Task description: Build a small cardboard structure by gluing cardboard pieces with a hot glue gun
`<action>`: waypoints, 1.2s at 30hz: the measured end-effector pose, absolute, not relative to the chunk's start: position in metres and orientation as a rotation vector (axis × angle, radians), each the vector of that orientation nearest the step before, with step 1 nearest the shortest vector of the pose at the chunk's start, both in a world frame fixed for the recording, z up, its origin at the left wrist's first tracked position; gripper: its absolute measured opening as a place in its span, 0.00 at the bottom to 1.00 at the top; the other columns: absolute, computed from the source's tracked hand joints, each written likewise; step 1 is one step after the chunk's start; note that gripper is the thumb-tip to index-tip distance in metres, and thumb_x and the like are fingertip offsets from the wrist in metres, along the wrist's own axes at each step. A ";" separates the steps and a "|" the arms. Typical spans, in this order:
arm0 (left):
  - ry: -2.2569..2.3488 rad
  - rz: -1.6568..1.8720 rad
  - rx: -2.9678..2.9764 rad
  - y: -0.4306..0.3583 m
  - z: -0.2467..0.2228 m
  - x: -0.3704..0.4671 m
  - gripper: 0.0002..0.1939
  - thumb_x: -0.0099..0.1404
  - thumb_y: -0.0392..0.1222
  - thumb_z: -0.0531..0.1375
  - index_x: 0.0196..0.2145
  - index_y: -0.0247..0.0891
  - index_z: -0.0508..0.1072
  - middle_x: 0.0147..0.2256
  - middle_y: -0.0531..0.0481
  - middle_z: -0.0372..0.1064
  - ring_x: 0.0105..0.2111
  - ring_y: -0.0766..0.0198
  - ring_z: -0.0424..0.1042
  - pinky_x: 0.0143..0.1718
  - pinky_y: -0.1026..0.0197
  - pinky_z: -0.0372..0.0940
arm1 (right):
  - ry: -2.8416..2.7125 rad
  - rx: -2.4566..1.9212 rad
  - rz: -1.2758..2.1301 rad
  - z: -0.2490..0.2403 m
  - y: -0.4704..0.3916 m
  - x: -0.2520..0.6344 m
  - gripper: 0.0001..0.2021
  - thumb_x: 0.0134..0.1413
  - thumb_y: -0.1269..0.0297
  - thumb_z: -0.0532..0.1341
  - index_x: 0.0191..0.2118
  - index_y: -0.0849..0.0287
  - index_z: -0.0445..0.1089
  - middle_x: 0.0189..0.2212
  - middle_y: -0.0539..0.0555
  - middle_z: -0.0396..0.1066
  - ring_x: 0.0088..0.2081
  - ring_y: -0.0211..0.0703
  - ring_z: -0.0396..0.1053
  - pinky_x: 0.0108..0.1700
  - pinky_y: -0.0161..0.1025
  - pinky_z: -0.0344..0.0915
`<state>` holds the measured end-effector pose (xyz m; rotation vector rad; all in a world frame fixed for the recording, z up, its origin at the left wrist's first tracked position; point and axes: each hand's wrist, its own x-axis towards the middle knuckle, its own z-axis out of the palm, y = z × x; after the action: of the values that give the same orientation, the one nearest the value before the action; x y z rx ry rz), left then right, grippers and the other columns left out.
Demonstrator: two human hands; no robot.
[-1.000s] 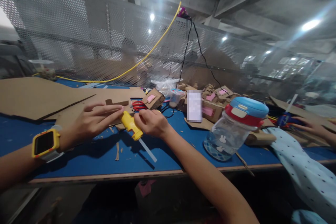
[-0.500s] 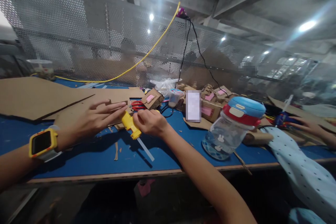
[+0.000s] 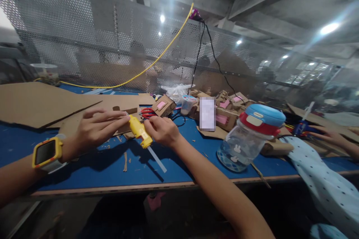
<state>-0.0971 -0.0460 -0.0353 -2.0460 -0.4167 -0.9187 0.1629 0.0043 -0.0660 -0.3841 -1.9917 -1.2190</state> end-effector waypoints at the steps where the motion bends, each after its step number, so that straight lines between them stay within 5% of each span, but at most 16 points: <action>1: -0.419 -0.926 -2.044 -0.046 -0.035 -0.097 0.28 0.74 0.29 0.56 0.68 0.41 0.61 0.44 0.50 0.84 0.45 0.61 0.83 0.48 0.58 0.64 | -1.991 -0.394 -1.210 -0.066 0.003 0.163 0.13 0.69 0.71 0.56 0.39 0.59 0.79 0.29 0.53 0.73 0.26 0.37 0.63 0.30 0.36 0.57; 6: -0.447 -0.955 -2.014 -0.045 -0.037 -0.100 0.35 0.73 0.27 0.57 0.71 0.48 0.54 0.43 0.56 0.84 0.41 0.64 0.84 0.47 0.58 0.63 | -1.980 -0.421 -1.173 -0.065 0.000 0.162 0.14 0.70 0.70 0.56 0.41 0.60 0.80 0.29 0.53 0.73 0.27 0.37 0.65 0.30 0.33 0.60; 13: -0.436 -0.950 -2.027 -0.043 -0.035 -0.095 0.36 0.75 0.33 0.59 0.74 0.44 0.48 0.47 0.50 0.83 0.47 0.60 0.83 0.50 0.58 0.63 | -1.952 -0.454 -1.162 -0.066 0.002 0.165 0.13 0.70 0.70 0.56 0.41 0.59 0.80 0.29 0.53 0.73 0.27 0.36 0.65 0.29 0.32 0.60; 22: -0.415 -0.752 -2.127 -0.038 -0.034 -0.096 0.25 0.76 0.30 0.53 0.68 0.35 0.59 0.56 0.39 0.77 0.55 0.60 0.78 0.60 0.57 0.62 | -1.997 -0.478 -1.103 -0.072 0.005 0.160 0.14 0.69 0.70 0.56 0.37 0.57 0.80 0.27 0.52 0.73 0.24 0.36 0.63 0.29 0.35 0.58; 31: -0.446 -0.940 -2.038 -0.048 -0.039 -0.099 0.29 0.73 0.30 0.59 0.67 0.46 0.61 0.39 0.56 0.85 0.41 0.63 0.82 0.46 0.57 0.62 | -1.994 -0.477 -1.113 -0.069 0.003 0.165 0.13 0.69 0.69 0.57 0.43 0.57 0.80 0.31 0.53 0.73 0.29 0.36 0.65 0.31 0.33 0.60; 36: -0.406 -0.971 -1.962 -0.048 -0.041 -0.100 0.25 0.75 0.31 0.55 0.66 0.43 0.64 0.40 0.53 0.85 0.43 0.60 0.80 0.44 0.57 0.62 | -1.952 -0.498 -1.117 -0.069 0.001 0.164 0.13 0.70 0.66 0.57 0.44 0.59 0.80 0.32 0.55 0.72 0.29 0.38 0.65 0.30 0.33 0.61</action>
<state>-0.0996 -0.0482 -0.0408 -1.9622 -0.4061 -0.9711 0.1643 0.0015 -0.0692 -0.4981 -1.9517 -1.1165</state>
